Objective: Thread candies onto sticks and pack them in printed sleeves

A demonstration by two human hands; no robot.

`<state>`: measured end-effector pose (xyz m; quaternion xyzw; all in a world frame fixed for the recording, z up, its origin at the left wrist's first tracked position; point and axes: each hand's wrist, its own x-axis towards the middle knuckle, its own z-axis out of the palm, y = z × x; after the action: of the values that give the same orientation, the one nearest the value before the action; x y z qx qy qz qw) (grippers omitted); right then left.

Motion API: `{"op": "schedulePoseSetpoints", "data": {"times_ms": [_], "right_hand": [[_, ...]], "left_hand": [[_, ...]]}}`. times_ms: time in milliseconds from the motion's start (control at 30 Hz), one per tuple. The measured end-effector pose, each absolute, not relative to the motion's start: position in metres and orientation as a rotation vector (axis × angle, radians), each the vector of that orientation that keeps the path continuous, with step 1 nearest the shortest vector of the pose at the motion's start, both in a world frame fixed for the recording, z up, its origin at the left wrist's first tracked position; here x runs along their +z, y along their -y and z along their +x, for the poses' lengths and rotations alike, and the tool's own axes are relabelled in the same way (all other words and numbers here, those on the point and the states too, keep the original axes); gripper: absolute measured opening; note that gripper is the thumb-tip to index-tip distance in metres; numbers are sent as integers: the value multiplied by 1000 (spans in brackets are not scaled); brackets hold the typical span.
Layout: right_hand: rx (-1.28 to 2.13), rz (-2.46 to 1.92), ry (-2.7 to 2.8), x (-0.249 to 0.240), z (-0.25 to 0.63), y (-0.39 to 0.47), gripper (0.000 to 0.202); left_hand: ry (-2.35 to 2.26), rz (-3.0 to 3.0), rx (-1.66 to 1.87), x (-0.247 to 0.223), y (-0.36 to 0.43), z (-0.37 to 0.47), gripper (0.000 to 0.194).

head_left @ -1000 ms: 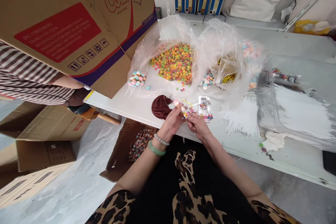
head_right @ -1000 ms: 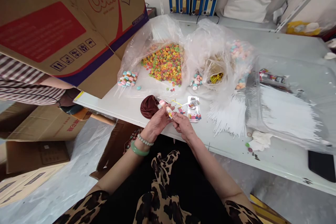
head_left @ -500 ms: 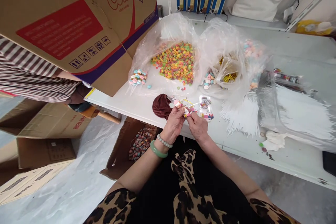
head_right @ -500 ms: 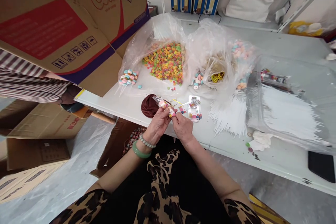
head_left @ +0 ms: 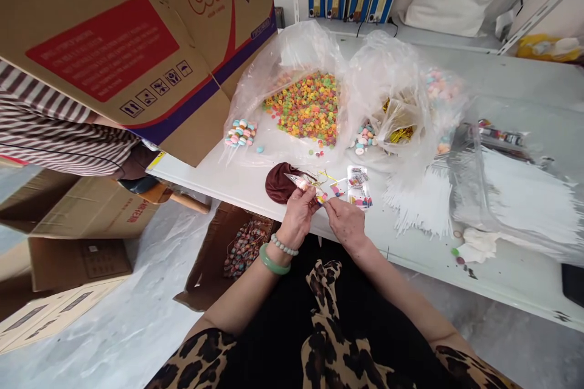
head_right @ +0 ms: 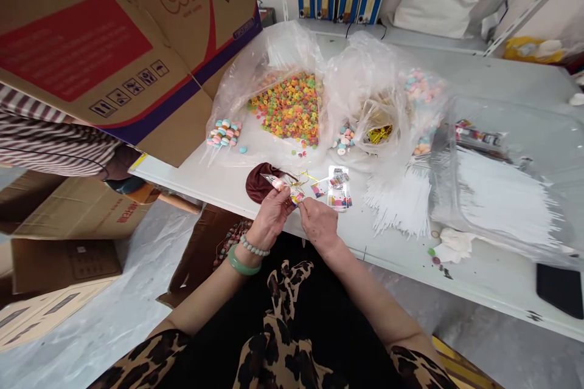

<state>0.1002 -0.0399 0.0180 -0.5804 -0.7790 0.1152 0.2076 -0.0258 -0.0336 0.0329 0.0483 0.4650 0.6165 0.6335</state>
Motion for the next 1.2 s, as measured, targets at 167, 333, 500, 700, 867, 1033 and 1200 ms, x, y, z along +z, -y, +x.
{"op": "schedulePoseSetpoints", "data": {"times_ms": [167,333,500,700,867,1033,1200], "right_hand": [[182,-1715,2257,14,94,34,33],[374,-1713,2101,8,96,28,37],[476,-1688,2005,7,99,28,36],[750,-1594,1978,17,98,32,30],[1294,-1424,1642,20,99,39,25],[1425,-1408,1270,6,93,41,23],[1147,-1497,1460,-2,91,32,30]], "left_hand": [[-1076,146,1406,23,36,-15,35],[-1047,147,1350,21,35,-20,38],[-1259,329,1205,18,43,-22,41],[-1377,708,1344,6,47,-21,18],[-1695,1184,1301,14,54,-31,20],[-1795,1509,1153,15,61,-28,25],[-1655,1619,1127,9,64,-23,21]]}}
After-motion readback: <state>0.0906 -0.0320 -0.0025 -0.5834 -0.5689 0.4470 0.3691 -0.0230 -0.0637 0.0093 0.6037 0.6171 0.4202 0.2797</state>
